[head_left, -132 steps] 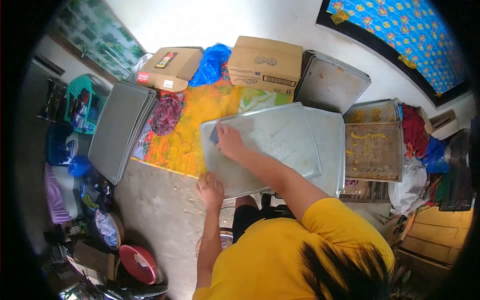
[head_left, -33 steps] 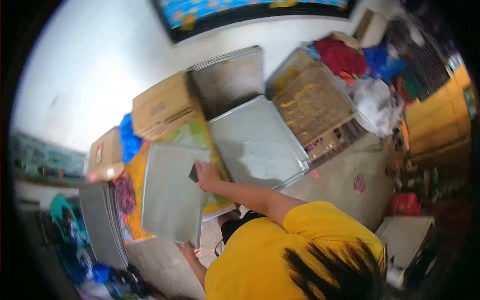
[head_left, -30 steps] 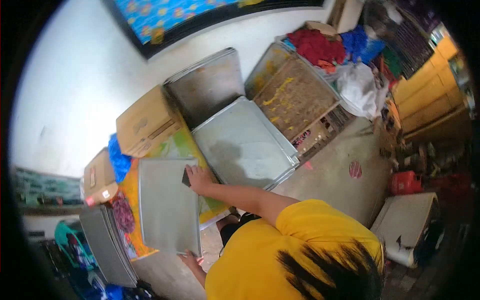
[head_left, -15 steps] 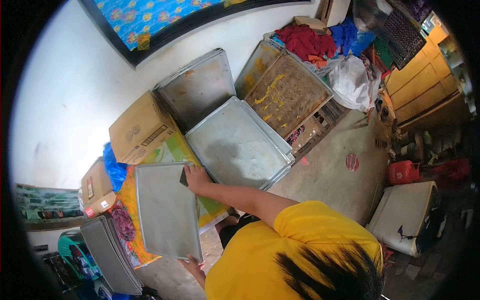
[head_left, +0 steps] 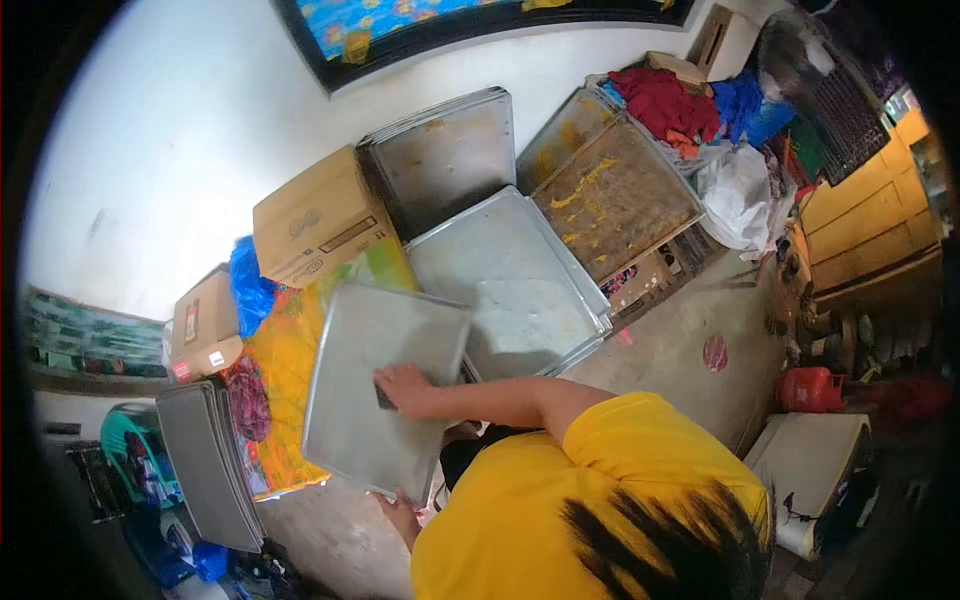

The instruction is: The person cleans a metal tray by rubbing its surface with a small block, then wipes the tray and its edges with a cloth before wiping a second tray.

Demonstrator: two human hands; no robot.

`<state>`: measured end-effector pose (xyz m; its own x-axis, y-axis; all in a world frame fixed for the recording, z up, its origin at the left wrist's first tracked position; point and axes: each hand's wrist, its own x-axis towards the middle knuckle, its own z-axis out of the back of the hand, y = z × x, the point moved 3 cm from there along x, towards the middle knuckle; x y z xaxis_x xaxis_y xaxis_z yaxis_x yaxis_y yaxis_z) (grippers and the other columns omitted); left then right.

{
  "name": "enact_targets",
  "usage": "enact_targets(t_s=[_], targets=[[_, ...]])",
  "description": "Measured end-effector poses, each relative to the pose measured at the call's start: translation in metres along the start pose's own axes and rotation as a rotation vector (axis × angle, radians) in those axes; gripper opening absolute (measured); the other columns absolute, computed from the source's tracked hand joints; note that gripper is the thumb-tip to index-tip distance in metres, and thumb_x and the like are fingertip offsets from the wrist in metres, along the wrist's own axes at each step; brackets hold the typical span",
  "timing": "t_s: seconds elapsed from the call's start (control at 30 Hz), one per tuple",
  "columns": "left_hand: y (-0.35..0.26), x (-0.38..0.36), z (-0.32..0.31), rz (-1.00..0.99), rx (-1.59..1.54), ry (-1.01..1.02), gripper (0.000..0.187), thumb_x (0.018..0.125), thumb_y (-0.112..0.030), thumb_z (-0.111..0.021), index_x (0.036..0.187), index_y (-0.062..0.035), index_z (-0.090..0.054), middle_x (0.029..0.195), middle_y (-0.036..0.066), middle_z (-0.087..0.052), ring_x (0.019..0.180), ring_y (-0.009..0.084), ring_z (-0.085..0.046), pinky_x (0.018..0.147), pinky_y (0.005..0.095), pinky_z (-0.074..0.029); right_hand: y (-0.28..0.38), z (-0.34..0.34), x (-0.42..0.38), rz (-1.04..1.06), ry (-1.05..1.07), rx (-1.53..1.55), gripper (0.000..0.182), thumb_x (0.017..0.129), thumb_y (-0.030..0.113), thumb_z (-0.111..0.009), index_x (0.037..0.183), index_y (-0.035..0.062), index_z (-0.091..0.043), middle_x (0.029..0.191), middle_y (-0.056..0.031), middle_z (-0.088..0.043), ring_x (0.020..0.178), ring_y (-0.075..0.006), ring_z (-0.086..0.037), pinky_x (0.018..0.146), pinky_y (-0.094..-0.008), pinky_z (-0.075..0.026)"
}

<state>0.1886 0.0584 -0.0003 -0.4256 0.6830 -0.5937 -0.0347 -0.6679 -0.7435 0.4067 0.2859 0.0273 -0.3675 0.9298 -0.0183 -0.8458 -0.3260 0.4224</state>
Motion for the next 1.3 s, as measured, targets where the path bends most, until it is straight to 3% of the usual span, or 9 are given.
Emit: enact_targets(t_s=[0.23,0.37,0.47,0.63,0.77,0.87,1.07,1.2,1.3], targets=[[-0.01,0.042,-0.041,-0.353,0.143,0.122,0.079,0.087,-0.003,-0.06,0.151,-0.0034,-0.014,0.151,0.023,-0.027,0.132,0.0292,-0.039,0.104,0.0368,-0.038,-0.152,0.105,0.011,-0.601,-0.308,0.12,0.077,0.072,0.028,-0.075,0.135,0.0024,-0.039,0.114,-0.0198,-0.055,0.106,-0.0351,-0.056,0.087,-0.0468,-0.047],[-0.052,0.08,-0.073,-0.63,0.374,0.17,0.083,0.083,0.001,-0.061,0.15,-0.0015,-0.013,0.15,0.025,-0.028,0.135,0.0313,-0.038,0.108,0.0364,-0.033,-0.137,0.082,-0.005,-0.466,-0.104,0.004,0.09,0.07,0.033,-0.078,0.141,0.0015,-0.032,0.12,-0.0196,-0.052,0.112,-0.0359,-0.052,0.092,-0.0471,-0.044],[-0.099,0.07,-0.082,-0.523,0.441,0.235,0.083,0.082,0.001,-0.061,0.15,-0.0019,-0.013,0.149,0.026,-0.031,0.135,0.0324,-0.039,0.108,0.0354,-0.031,-0.11,0.073,-0.029,-0.288,-0.008,0.0,0.092,0.07,0.035,-0.078,0.14,0.0004,-0.031,0.119,-0.0191,-0.051,0.109,-0.0354,-0.054,0.091,-0.0462,-0.044],[-0.07,0.116,-0.072,-0.356,0.376,0.293,0.082,0.083,-0.002,-0.063,0.149,-0.0026,-0.015,0.144,0.025,-0.04,0.132,0.0331,-0.042,0.108,0.0344,-0.031,-0.213,0.122,-0.025,-0.71,-0.403,-0.075,0.089,0.069,0.034,-0.079,0.139,0.0006,-0.035,0.11,-0.0175,-0.052,0.1,-0.0328,-0.056,0.081,-0.0444,-0.045],[-0.106,0.115,-0.065,-0.767,0.617,0.249,0.081,0.084,-0.005,-0.063,0.15,-0.0057,-0.016,0.139,0.025,-0.045,0.12,0.0378,-0.053,0.092,0.0403,-0.048,-0.199,0.105,-0.023,-0.586,-0.386,-0.046,0.09,0.068,0.033,-0.079,0.139,-0.0016,-0.035,0.108,-0.0176,-0.053,0.101,-0.0323,-0.055,0.078,-0.0446,-0.047],[-0.162,0.089,-0.064,-0.223,0.632,0.276,0.082,0.085,-0.007,-0.063,0.151,-0.0134,-0.014,0.138,0.023,-0.047,0.101,0.0394,-0.063,0.056,0.0427,-0.056,-0.127,0.088,-0.034,-0.383,-0.147,-0.073,0.091,0.068,0.033,-0.079,0.141,0.0005,-0.034,0.11,-0.0194,-0.054,0.102,-0.0332,-0.056,0.081,-0.0449,-0.047],[-0.167,0.14,-0.055,-0.336,0.572,0.434,0.086,0.086,-0.007,-0.062,0.152,-0.0225,-0.008,0.132,0.02,-0.054,0.084,0.0331,-0.067,0.034,0.0391,-0.047,-0.198,0.119,-0.011,-0.899,-0.39,-0.11,0.092,0.071,0.035,-0.078,0.143,0.003,-0.03,0.113,-0.0174,-0.053,0.102,-0.033,-0.056,0.083,-0.0446,-0.046],[-0.139,0.2,-0.053,-0.59,0.294,0.621,0.078,0.086,-0.006,-0.061,0.151,-0.0114,-0.017,0.135,0.019,-0.052,0.11,0.0304,-0.058,0.086,0.0411,-0.051,-0.16,0.096,0.023,-1.016,-0.384,-0.052,0.092,0.073,0.034,-0.077,0.143,0.0029,-0.028,0.114,-0.0165,-0.053,0.104,-0.0326,-0.055,0.085,-0.0445,-0.046],[-0.157,0.19,-0.05,-0.43,0.341,0.657,0.074,0.086,-0.004,-0.06,0.149,-0.0044,-0.02,0.14,0.018,-0.046,0.123,0.0285,-0.049,0.101,0.0363,-0.04,-0.062,0.055,0.054,-0.676,-0.157,-0.031,0.09,0.069,0.029,-0.078,0.141,0.0024,-0.032,0.11,-0.0212,-0.055,0.101,-0.0352,-0.057,0.083,-0.0468,-0.048]])
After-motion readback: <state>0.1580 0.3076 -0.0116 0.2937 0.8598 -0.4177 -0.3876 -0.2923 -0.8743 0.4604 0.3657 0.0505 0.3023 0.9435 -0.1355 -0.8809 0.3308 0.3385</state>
